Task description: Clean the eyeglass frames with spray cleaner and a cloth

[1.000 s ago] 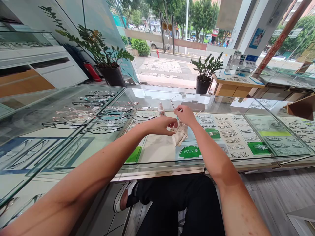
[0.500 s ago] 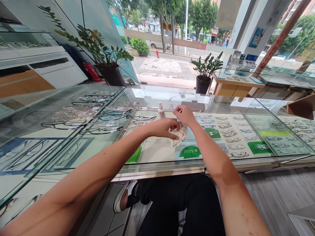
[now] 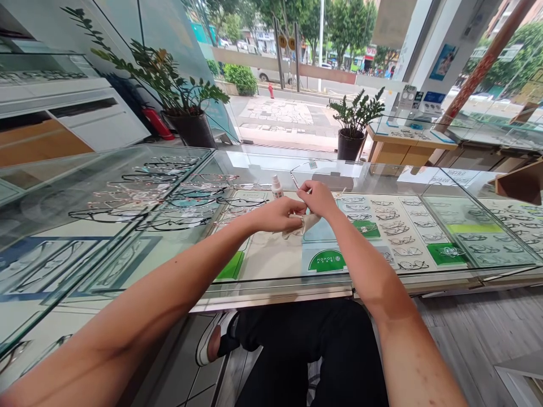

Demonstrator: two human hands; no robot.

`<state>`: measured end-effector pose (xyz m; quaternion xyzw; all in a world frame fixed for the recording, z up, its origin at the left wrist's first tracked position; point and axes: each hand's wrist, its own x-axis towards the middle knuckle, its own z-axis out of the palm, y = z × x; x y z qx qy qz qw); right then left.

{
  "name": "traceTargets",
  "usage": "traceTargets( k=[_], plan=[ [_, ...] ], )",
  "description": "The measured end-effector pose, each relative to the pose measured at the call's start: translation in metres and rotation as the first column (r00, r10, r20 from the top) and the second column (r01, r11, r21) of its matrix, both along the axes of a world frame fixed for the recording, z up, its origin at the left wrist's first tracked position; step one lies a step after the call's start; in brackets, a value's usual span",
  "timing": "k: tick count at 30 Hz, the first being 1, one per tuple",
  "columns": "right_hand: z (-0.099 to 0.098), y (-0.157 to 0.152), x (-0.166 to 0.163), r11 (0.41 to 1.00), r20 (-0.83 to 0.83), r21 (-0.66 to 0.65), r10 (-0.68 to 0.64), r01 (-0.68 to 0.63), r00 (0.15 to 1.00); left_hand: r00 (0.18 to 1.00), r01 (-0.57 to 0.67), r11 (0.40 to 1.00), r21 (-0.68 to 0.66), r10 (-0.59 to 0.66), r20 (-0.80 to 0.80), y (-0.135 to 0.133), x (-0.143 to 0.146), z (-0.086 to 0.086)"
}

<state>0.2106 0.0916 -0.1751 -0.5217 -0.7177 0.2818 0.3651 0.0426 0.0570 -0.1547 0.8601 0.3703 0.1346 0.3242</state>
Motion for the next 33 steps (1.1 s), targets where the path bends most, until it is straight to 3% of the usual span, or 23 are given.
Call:
traceTargets(
  k=[7,16,21,33],
  plan=[
    [0.0038,-0.0022,-0.0002,1.0,-0.032,-0.01,-0.001,0.001,0.999,0.998,0.037,0.999,-0.021,-0.036,0.058,-0.0007,-0.0007,-0.0005],
    [0.004,-0.0047,-0.0031,0.999,0.043,-0.05,0.016,-0.014,0.999,0.998,0.04,0.998,0.04,-0.038,-0.05,0.0032,-0.0001,-0.0023],
    [0.0029,-0.005,-0.0031,0.998,0.056,-0.062,0.036,-0.032,0.998,0.999,0.023,1.0,0.006,-0.022,-0.049,-0.0007,0.0006,0.0012],
    [0.0014,-0.0053,-0.0026,0.997,0.073,-0.067,0.052,-0.047,0.996,0.999,0.007,0.998,0.065,-0.003,-0.053,0.0052,-0.0009,-0.0046]
  ],
)
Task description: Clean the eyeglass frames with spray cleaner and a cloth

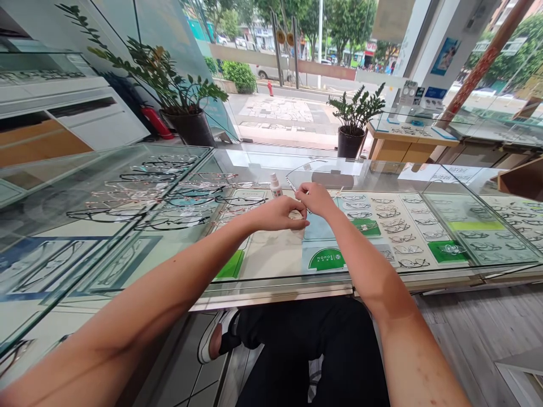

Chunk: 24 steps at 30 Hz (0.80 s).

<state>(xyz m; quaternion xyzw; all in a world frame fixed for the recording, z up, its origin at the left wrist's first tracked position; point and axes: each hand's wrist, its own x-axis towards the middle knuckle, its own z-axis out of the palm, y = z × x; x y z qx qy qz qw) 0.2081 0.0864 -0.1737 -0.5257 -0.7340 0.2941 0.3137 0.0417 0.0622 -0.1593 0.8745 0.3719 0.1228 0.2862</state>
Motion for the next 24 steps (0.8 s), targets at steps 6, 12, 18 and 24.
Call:
traceTargets(
  k=[6,12,18,24],
  plan=[
    [-0.0021,0.0015,-0.0003,1.0,0.032,0.009,0.017,-0.018,0.999,0.999,0.002,1.0,0.009,-0.002,0.032,0.0001,-0.0012,0.0021],
    [-0.0038,0.0033,0.0001,1.0,0.047,0.012,0.016,-0.017,0.999,0.997,0.027,0.999,0.024,-0.029,0.069,0.0011,-0.002,-0.001],
    [-0.0022,0.0026,0.0004,1.0,0.043,0.021,0.019,-0.019,0.999,0.998,0.021,1.0,0.006,-0.021,0.058,-0.0006,-0.0019,0.0003],
    [-0.0027,0.0031,0.0012,1.0,0.042,0.015,0.019,-0.019,0.999,0.997,0.025,0.999,0.033,-0.027,0.076,-0.0016,-0.0023,0.0016]
  ],
)
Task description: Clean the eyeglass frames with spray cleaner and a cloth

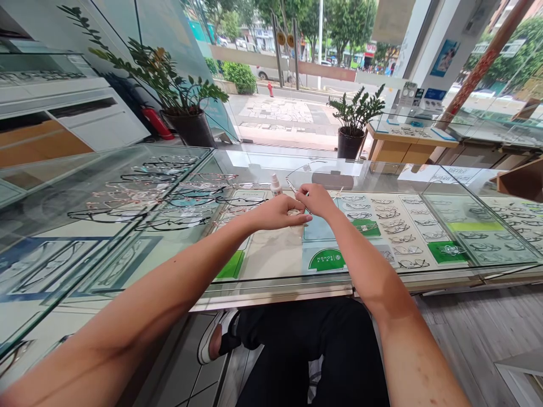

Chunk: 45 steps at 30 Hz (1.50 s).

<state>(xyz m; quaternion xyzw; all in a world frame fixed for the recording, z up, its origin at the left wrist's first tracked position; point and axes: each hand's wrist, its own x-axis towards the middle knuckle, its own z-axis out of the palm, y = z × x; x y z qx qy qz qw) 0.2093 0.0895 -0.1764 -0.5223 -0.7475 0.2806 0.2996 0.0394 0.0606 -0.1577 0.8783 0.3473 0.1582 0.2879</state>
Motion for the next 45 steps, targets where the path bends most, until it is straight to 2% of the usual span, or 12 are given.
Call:
traceTargets(
  k=[6,9,13,18,21,24,30,39,45],
  plan=[
    [0.002,-0.001,0.0,1.0,-0.017,-0.004,0.001,-0.002,1.0,0.999,-0.012,0.999,-0.043,0.013,0.04,-0.002,-0.001,0.002],
    [0.004,-0.001,0.001,1.0,-0.041,-0.03,0.006,-0.007,0.999,0.985,-0.01,0.996,-0.092,0.025,0.173,-0.001,-0.001,0.003],
    [0.006,-0.001,0.003,1.0,-0.108,-0.005,0.005,-0.005,0.994,0.888,-0.014,0.972,-0.235,0.12,0.444,0.002,-0.001,0.004],
    [0.005,0.003,0.005,1.0,-0.186,-0.001,0.016,-0.017,0.982,0.776,-0.123,0.934,-0.335,0.3,0.554,0.003,0.003,0.006],
    [0.007,0.002,0.005,0.999,-0.272,-0.043,0.007,-0.02,0.962,0.733,-0.192,0.926,-0.325,0.356,0.58,0.002,0.004,0.007],
    [0.01,-0.001,0.005,0.991,-0.367,-0.135,-0.032,-0.02,0.93,0.725,-0.247,0.919,-0.307,0.385,0.57,0.0,0.003,0.01],
    [0.014,-0.001,0.004,0.977,-0.46,-0.211,-0.085,-0.016,0.884,0.714,-0.253,0.926,-0.281,0.375,0.592,-0.001,0.003,0.011],
    [0.017,-0.003,0.005,0.989,-0.412,-0.144,-0.1,0.044,0.905,0.706,-0.258,0.922,-0.288,0.383,0.595,0.003,0.003,0.007],
    [0.015,-0.002,0.005,0.992,-0.394,-0.121,-0.086,0.041,0.915,0.706,-0.21,0.933,-0.292,0.351,0.615,0.006,0.003,0.002]
  ],
)
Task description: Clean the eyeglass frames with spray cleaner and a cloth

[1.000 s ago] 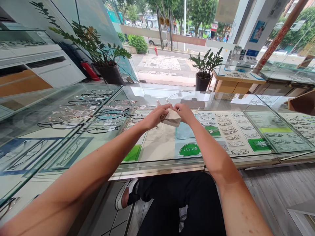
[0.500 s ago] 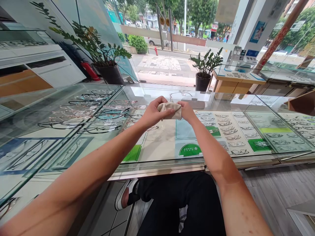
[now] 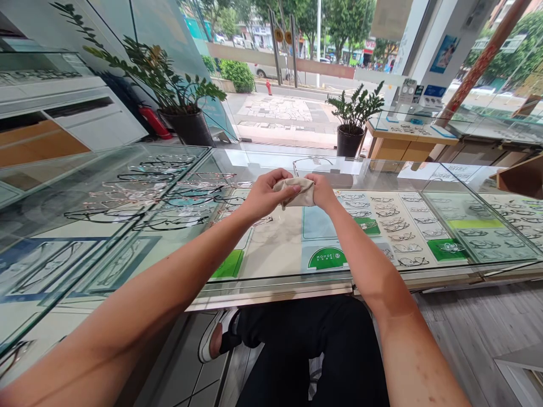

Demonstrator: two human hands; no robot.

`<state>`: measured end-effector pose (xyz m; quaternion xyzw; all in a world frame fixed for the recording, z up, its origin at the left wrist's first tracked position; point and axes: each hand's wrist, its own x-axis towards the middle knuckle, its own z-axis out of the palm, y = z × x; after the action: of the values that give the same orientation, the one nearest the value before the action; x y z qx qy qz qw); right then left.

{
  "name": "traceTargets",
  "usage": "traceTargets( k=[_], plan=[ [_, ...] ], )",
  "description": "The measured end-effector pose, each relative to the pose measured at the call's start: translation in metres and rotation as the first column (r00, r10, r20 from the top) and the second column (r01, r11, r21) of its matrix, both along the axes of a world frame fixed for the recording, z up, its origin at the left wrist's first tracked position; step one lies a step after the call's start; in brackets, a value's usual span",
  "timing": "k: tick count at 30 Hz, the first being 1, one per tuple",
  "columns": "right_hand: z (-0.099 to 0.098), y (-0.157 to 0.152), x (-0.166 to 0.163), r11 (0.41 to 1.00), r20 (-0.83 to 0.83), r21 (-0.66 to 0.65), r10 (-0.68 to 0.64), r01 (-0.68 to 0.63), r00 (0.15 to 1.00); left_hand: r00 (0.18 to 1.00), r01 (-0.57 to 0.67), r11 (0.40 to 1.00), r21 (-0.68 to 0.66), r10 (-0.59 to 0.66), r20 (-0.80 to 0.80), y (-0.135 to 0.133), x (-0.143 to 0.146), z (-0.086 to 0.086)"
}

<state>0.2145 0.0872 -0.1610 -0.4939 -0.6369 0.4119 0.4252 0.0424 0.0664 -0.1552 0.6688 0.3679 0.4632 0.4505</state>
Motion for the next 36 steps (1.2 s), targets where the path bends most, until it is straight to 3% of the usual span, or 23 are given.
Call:
traceTargets(
  k=[9,15,25,31,36],
  plan=[
    [-0.0041,0.0048,-0.0011,1.0,0.01,-0.028,-0.001,0.002,1.0,0.998,-0.006,0.998,0.058,0.01,-0.07,-0.0016,0.0007,0.0025],
    [-0.0037,0.0044,-0.0015,1.0,0.021,-0.002,-0.026,0.026,0.999,0.995,-0.001,1.0,0.006,0.001,-0.097,-0.0033,-0.0001,0.0024],
    [-0.0086,0.0066,-0.001,0.999,0.05,0.051,0.002,-0.004,0.999,0.998,-0.027,0.998,0.056,0.029,-0.048,-0.0037,0.0019,0.0046],
    [-0.0068,0.0016,-0.0017,0.993,0.259,0.119,-0.028,-0.003,0.965,0.996,-0.027,0.998,0.061,0.032,-0.083,-0.0042,0.0018,0.0025],
    [-0.0101,0.0014,-0.005,0.989,0.576,0.086,0.049,-0.12,0.816,0.988,-0.007,0.998,0.07,0.018,-0.15,-0.0053,0.0022,0.0006]
  ],
)
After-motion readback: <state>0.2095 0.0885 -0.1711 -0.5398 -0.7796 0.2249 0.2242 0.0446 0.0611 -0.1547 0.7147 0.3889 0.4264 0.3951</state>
